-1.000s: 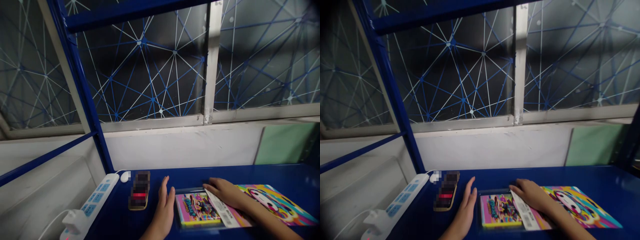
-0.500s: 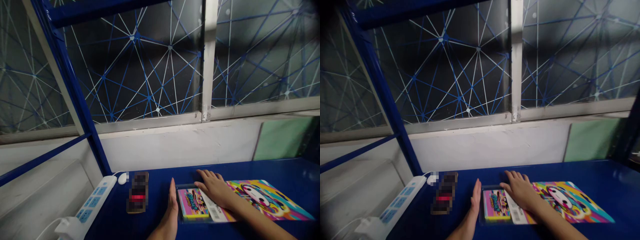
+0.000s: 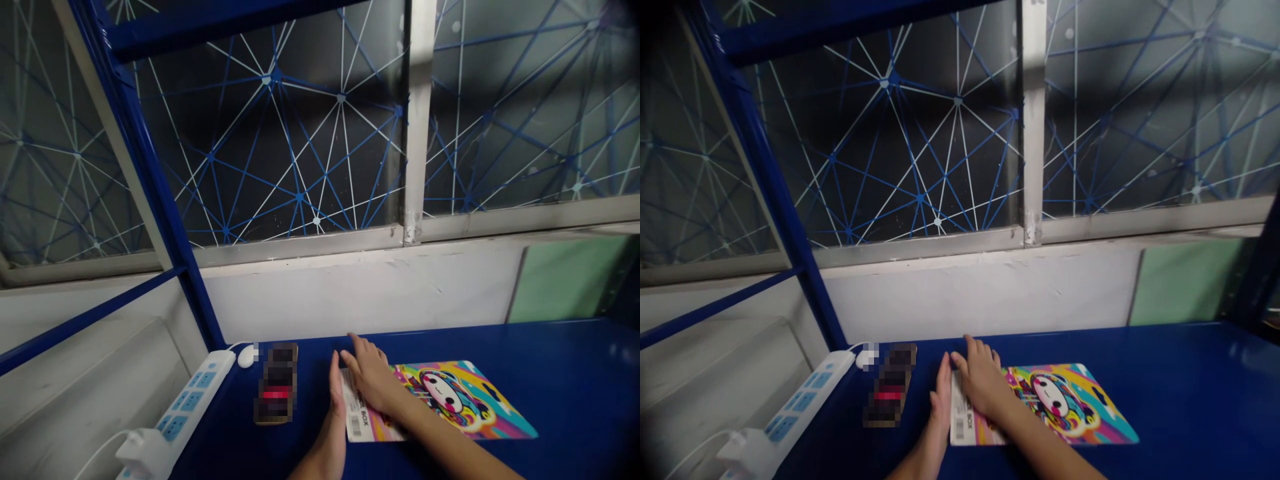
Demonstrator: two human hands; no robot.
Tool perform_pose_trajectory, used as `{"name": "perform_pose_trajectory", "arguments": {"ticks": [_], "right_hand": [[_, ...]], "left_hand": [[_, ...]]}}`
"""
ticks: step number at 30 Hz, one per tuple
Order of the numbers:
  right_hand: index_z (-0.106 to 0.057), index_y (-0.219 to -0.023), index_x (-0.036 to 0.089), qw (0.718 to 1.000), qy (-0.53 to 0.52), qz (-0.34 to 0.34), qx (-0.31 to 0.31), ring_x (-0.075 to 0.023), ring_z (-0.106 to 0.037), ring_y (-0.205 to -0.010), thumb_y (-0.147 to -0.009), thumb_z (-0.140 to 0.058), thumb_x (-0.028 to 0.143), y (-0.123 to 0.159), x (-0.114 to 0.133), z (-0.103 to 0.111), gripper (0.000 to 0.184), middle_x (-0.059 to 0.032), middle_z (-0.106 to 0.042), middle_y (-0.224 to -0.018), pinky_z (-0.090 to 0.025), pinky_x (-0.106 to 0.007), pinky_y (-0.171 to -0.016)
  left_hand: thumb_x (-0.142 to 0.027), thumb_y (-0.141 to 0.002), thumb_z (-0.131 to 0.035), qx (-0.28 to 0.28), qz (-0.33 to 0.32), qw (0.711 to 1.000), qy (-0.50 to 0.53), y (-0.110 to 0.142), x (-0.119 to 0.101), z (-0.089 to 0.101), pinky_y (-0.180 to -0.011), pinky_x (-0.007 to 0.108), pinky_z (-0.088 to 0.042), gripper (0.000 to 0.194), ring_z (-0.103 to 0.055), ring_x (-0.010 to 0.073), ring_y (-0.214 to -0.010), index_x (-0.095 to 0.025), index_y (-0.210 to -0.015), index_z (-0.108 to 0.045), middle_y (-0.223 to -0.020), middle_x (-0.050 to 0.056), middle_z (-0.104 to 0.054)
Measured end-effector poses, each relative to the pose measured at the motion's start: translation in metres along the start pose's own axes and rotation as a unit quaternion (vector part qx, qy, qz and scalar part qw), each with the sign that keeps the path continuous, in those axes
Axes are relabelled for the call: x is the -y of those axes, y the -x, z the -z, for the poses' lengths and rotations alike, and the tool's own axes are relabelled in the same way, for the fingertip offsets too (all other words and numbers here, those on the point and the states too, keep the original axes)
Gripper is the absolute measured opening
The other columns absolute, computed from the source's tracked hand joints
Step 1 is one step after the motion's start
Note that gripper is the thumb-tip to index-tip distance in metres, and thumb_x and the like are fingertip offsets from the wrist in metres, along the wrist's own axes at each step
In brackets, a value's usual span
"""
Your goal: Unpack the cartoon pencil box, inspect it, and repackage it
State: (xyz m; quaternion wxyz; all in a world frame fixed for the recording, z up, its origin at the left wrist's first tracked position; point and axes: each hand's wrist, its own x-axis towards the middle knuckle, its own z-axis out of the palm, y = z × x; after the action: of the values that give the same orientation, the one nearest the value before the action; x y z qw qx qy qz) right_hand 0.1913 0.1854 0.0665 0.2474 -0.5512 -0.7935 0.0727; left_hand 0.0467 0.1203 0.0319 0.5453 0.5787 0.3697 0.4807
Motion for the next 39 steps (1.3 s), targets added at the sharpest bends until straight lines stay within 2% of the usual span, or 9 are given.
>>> {"name": "perform_pose_trajectory", "arguments": {"ticks": [3,6,10,14,19,23,31,35,39], "right_hand": [[-0.054,-0.139,0.024,0.999,-0.037,-0.02,-0.011,-0.0266,-0.057,-0.129,-0.105,-0.026,0.052,0.003,-0.037,0.028,0.053,-0.0117,-0.063,-0.14,-0.046,-0.043,-0.105],[-0.065,-0.121,0.024,0.997,-0.04,-0.056,-0.023,-0.0327,-0.057,-0.126,-0.097,-0.041,0.057,0.017,-0.098,0.068,0.048,-0.013,-0.065,-0.134,-0.042,-0.05,-0.109],[-0.072,-0.097,0.02,0.986,-0.064,-0.155,0.003,-0.0361,-0.072,-0.095,-0.092,-0.039,0.065,0.056,-0.185,0.113,0.056,-0.0165,-0.077,-0.101,-0.054,-0.054,-0.09],[-0.076,-0.089,0.025,0.961,-0.174,-0.179,0.117,-0.0328,-0.075,-0.087,-0.083,-0.057,0.07,0.091,-0.227,0.126,0.05,-0.0063,-0.081,-0.088,-0.062,-0.044,-0.078],[-0.071,-0.117,0.024,0.884,-0.405,-0.14,0.188,-0.0345,-0.069,-0.114,-0.082,-0.073,0.059,0.093,-0.211,0.122,0.05,-0.0074,-0.077,-0.117,-0.056,-0.048,-0.1],[-0.065,-0.126,0.023,0.827,-0.517,-0.091,0.2,-0.0304,-0.074,-0.102,-0.085,-0.074,0.053,0.085,-0.19,0.121,0.051,-0.0077,-0.078,-0.114,-0.056,-0.049,-0.097],[-0.064,-0.082,0.024,0.945,-0.301,-0.126,0.015,-0.0274,-0.069,-0.084,-0.075,-0.074,0.061,0.086,-0.205,0.115,0.039,-0.0038,-0.074,-0.082,-0.056,-0.04,-0.08],[-0.056,-0.065,0.025,0.964,-0.25,-0.093,0.016,-0.0218,-0.06,-0.073,-0.071,-0.077,0.046,0.088,-0.207,0.122,0.031,0.0003,-0.065,-0.071,-0.051,-0.035,-0.072],[-0.066,-0.088,0.026,0.972,-0.219,-0.036,0.072,-0.0259,-0.063,-0.091,-0.074,-0.075,0.041,0.094,-0.196,0.126,0.023,-0.0029,-0.069,-0.095,-0.052,-0.041,-0.086]], "left_hand": [[-0.071,-0.099,-0.017,-0.083,0.025,0.996,-0.035,-0.003,-0.002,0.002,-0.124,0.043,-0.03,0.078,-0.022,0.0253,-0.157,-0.029,-0.163,-0.001,-0.173,0.006,-0.011],[-0.054,-0.101,-0.032,-0.151,0.027,0.974,-0.17,-0.009,-0.008,0.011,-0.121,0.046,-0.031,0.072,-0.039,0.0273,-0.146,-0.018,-0.159,-0.012,-0.159,0.019,-0.035],[-0.038,-0.099,-0.037,-0.072,-0.004,0.901,-0.428,-0.013,-0.016,0.026,-0.108,0.048,-0.04,0.034,-0.059,0.0276,-0.113,-0.022,-0.119,-0.06,-0.11,0.011,-0.065],[-0.041,-0.1,-0.032,-0.044,-0.001,0.896,-0.442,-0.013,-0.012,0.026,-0.101,0.051,-0.04,0.039,-0.063,0.0291,-0.095,-0.025,-0.075,-0.057,-0.087,0.008,-0.068],[-0.046,-0.101,-0.029,-0.062,0.015,0.909,-0.411,-0.015,-0.002,0.024,-0.079,0.036,-0.046,0.037,-0.066,0.0248,-0.085,-0.026,-0.079,-0.051,-0.086,0.007,-0.068],[-0.051,-0.104,-0.025,-0.074,0.016,0.924,-0.375,-0.017,-0.002,0.03,-0.067,0.027,-0.045,0.039,-0.065,0.0186,-0.073,-0.027,-0.085,-0.049,-0.075,-0.001,-0.064],[-0.047,-0.103,-0.038,-0.099,-0.068,0.919,-0.375,-0.018,-0.012,0.031,-0.083,0.03,-0.048,0.033,-0.064,0.0202,-0.088,-0.025,-0.091,-0.059,-0.091,0.002,-0.065],[-0.03,-0.099,-0.049,-0.026,-0.123,0.909,-0.397,-0.01,-0.023,0.021,-0.097,0.032,-0.048,0.015,-0.064,0.0206,-0.106,-0.026,-0.094,-0.062,-0.109,0.005,-0.065],[-0.027,-0.09,-0.06,0.008,-0.084,0.906,-0.415,-0.004,-0.028,0.016,-0.112,0.043,-0.044,0.021,-0.054,0.0272,-0.134,-0.025,-0.111,-0.058,-0.144,0.012,-0.053]]}}
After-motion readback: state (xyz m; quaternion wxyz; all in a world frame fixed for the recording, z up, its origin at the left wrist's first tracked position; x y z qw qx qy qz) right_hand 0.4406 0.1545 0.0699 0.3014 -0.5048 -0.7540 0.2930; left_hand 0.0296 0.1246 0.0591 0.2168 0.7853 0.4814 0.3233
